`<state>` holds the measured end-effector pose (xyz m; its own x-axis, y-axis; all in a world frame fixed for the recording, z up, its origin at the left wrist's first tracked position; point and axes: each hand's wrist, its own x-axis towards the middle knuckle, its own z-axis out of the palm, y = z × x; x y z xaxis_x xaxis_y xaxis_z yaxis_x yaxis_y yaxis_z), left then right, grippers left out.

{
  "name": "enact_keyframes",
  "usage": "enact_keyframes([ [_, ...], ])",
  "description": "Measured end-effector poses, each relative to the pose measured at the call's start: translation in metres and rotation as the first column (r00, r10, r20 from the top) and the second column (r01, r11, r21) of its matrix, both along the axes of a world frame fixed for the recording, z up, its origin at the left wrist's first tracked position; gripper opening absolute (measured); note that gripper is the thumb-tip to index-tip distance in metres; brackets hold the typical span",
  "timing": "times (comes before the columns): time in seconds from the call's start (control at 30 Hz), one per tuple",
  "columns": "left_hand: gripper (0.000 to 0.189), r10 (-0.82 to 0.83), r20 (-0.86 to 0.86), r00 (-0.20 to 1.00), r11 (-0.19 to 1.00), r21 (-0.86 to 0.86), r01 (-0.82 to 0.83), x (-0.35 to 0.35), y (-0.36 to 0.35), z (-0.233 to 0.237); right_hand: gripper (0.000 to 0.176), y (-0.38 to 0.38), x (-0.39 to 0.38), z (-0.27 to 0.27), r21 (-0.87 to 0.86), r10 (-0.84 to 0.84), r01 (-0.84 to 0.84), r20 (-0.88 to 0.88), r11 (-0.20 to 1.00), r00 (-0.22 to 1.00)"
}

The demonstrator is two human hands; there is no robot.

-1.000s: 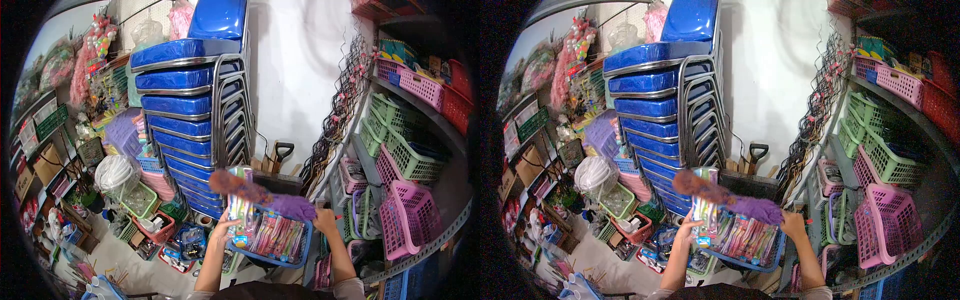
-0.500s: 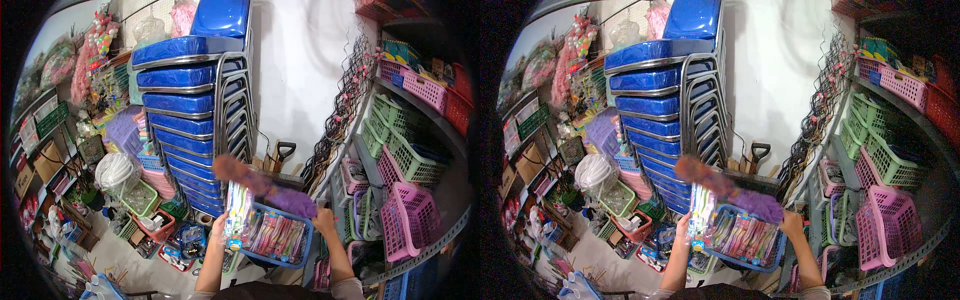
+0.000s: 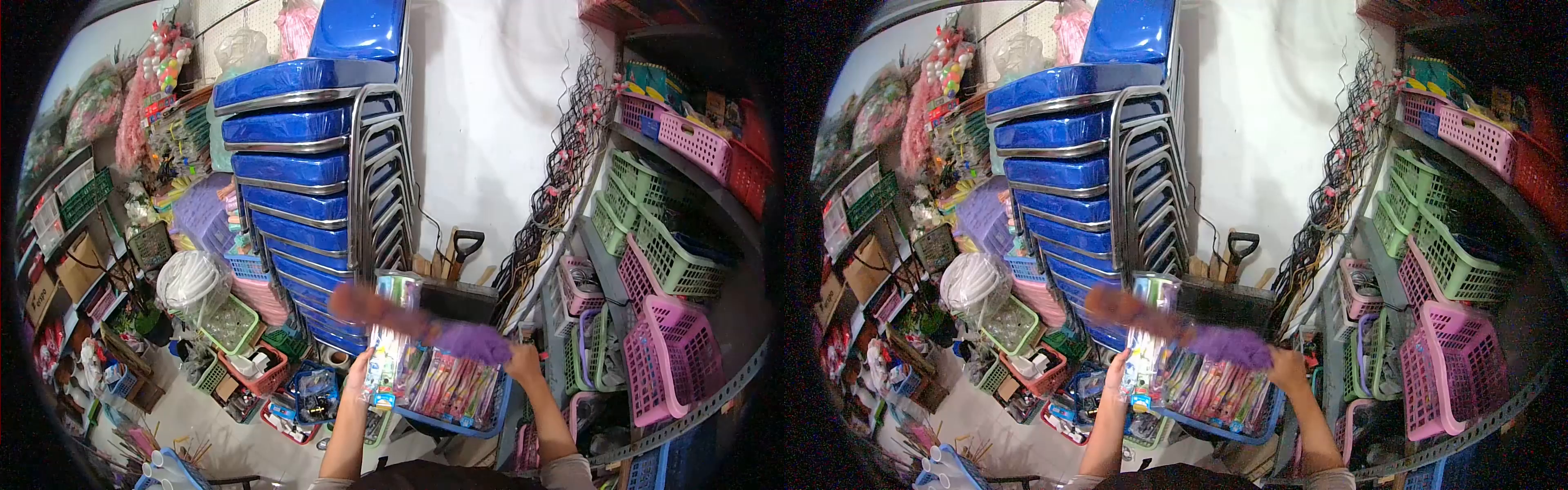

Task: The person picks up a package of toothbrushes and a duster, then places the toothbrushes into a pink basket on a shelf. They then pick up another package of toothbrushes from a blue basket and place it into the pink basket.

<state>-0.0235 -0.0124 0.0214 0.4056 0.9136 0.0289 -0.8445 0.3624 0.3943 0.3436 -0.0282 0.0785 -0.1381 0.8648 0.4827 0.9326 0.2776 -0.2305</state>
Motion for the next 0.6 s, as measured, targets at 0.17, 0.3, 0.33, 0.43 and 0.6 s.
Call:
enact_keyframes([
  [0.17,0.039,0.156,-0.042,0.987,0.982,-0.105,-0.160,0.006,-0.012,0.024,0.029,-0.009,0.004,-0.019,-0.034,0.293,-0.293,0.228,0.955,0.928],
  [0.3,0.039,0.042,-0.060,0.997,0.997,-0.066,-0.046,0.001,-0.008,0.007,0.028,-0.005,-0.007,0.000,0.125,0.053,-0.068,0.118,0.990,0.992],
  [0.33,0.039,0.024,-0.076,0.997,0.997,-0.074,-0.030,0.005,-0.007,0.005,0.028,-0.002,-0.006,0.001,0.073,-0.016,0.013,0.041,0.997,0.999],
  [0.43,0.041,-0.007,-0.056,0.998,0.998,-0.066,0.004,0.005,-0.006,0.002,0.028,-0.004,-0.008,0.003,0.019,-0.002,0.002,-0.025,1.000,1.000],
  [0.6,0.042,0.247,-0.066,0.967,0.956,-0.148,-0.254,0.019,-0.025,0.055,0.041,-0.017,-0.005,-0.024,-0.152,0.272,-0.236,0.292,0.960,0.917],
])
